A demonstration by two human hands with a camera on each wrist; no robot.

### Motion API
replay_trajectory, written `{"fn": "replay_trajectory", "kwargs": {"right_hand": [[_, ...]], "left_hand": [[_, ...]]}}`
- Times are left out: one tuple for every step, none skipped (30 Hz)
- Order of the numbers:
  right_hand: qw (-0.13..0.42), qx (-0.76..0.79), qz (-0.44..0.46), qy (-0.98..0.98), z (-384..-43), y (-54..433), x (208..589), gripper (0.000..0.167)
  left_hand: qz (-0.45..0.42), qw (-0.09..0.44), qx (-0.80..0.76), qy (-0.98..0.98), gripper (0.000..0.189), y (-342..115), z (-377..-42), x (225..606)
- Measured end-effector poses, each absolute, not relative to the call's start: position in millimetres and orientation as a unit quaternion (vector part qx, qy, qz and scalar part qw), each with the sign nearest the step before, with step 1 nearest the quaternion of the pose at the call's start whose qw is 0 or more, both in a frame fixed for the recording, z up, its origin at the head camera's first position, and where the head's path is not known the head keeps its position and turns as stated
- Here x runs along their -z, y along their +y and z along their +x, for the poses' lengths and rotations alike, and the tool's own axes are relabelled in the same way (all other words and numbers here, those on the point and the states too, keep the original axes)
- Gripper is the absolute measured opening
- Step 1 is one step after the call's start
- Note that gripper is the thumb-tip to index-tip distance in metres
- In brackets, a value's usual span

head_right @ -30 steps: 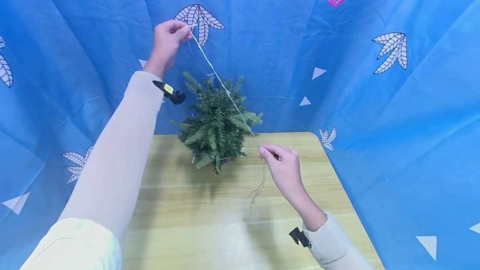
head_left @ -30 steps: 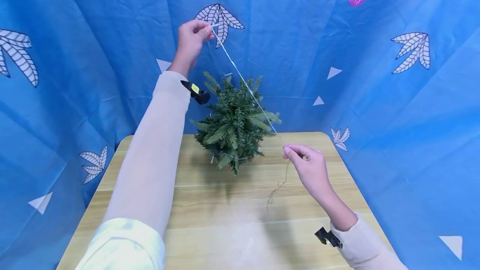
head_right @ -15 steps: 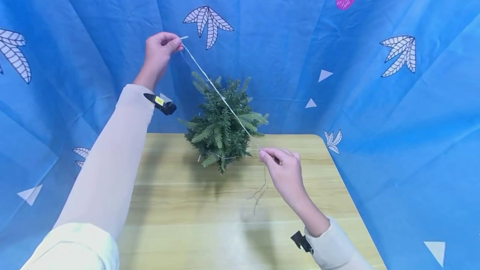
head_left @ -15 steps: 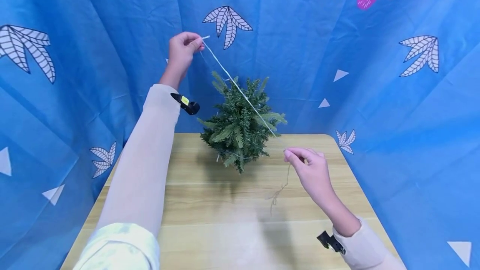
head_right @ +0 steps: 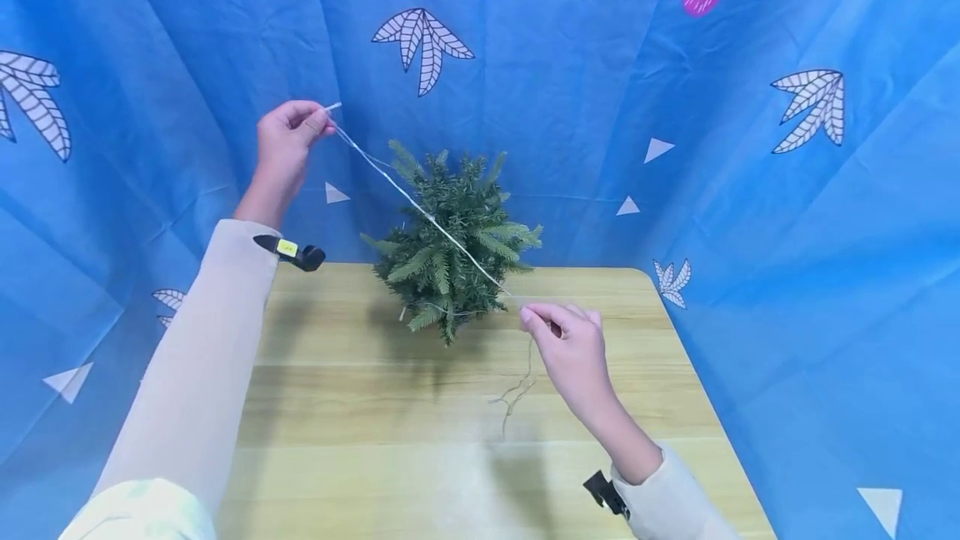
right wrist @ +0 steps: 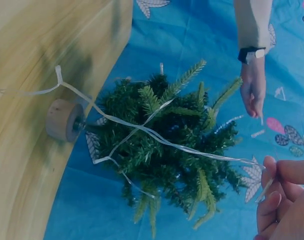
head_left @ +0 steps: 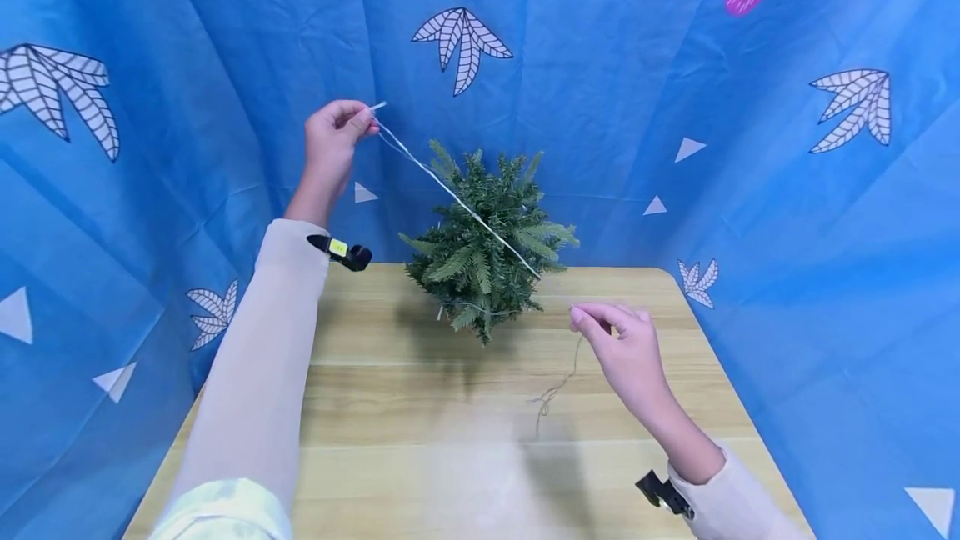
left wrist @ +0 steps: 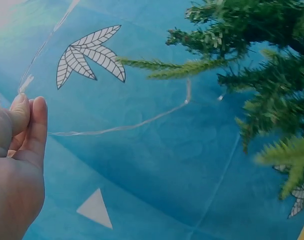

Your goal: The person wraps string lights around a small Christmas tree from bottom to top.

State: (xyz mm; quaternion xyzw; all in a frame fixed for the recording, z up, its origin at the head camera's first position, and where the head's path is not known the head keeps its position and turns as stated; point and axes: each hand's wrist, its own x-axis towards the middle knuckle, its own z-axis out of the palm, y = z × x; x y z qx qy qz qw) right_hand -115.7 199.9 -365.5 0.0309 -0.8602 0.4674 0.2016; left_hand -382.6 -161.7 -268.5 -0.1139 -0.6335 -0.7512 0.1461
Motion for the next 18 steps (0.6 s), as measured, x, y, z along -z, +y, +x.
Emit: {"fn": "replay_trajectory", "kwargs": {"right_hand": [[0.205, -0.468, 0.034, -0.859, -115, 201, 366, 0.017], [0.208, -0.466, 0.035, -0.859, -115, 202, 368, 0.016], [0.213, -0.462, 0.033, -0.861, -114, 203, 369, 0.016], [0.215, -0.458, 0.03, -0.862, -114, 205, 370, 0.016], [0.218, -0.456, 0.027, -0.863, -114, 207, 372, 0.016], [0.218, -0.452, 0.02, -0.865, -113, 209, 373, 0.016], [0.216, -0.45, 0.014, -0.867, -113, 211, 375, 0.017], [0.214, -0.447, 0.008, -0.868, -113, 213, 376, 0.018], [0.211, -0.446, 0.001, -0.87, -113, 215, 378, 0.019], [0.208, -0.445, -0.004, -0.871, -113, 217, 379, 0.02], [0.205, -0.445, -0.009, -0.872, -113, 219, 380, 0.021], [0.203, -0.444, -0.014, -0.873, -113, 220, 381, 0.023], [0.202, -0.443, -0.017, -0.873, -112, 222, 382, 0.024], [0.202, -0.442, -0.021, -0.874, -112, 223, 382, 0.024], [0.202, -0.441, -0.024, -0.874, -112, 224, 382, 0.025], [0.203, -0.441, -0.027, -0.874, -112, 225, 383, 0.025], [0.204, -0.442, -0.028, -0.873, -111, 226, 383, 0.024], [0.205, -0.443, -0.029, -0.872, -111, 226, 383, 0.024]], "left_hand": [[-0.112, 0.148, 0.751, -0.634, 0.025, -165, -380, 272], [-0.115, 0.151, 0.752, -0.631, 0.024, -167, -377, 276], [-0.116, 0.15, 0.754, -0.629, 0.024, -169, -374, 280], [-0.117, 0.15, 0.758, -0.624, 0.024, -171, -370, 283], [-0.12, 0.152, 0.761, -0.619, 0.023, -172, -367, 287], [-0.122, 0.152, 0.764, -0.615, 0.024, -173, -363, 291], [-0.125, 0.154, 0.766, -0.611, 0.025, -174, -359, 294], [-0.128, 0.156, 0.767, -0.609, 0.025, -176, -354, 298], [-0.128, 0.156, 0.769, -0.606, 0.025, -177, -349, 301], [-0.131, 0.16, 0.767, -0.608, 0.027, -178, -344, 304], [-0.132, 0.164, 0.763, -0.611, 0.026, -180, -339, 307], [-0.133, 0.167, 0.76, -0.614, 0.027, -181, -334, 310], [-0.134, 0.169, 0.755, -0.619, 0.026, -183, -329, 313], [-0.134, 0.17, 0.752, -0.622, 0.025, -184, -324, 316], [-0.134, 0.172, 0.747, -0.628, 0.026, -186, -320, 319], [-0.135, 0.173, 0.743, -0.633, 0.027, -188, -315, 322], [-0.134, 0.171, 0.744, -0.632, 0.026, -189, -312, 326], [-0.131, 0.17, 0.744, -0.633, 0.027, -191, -308, 330]]}}
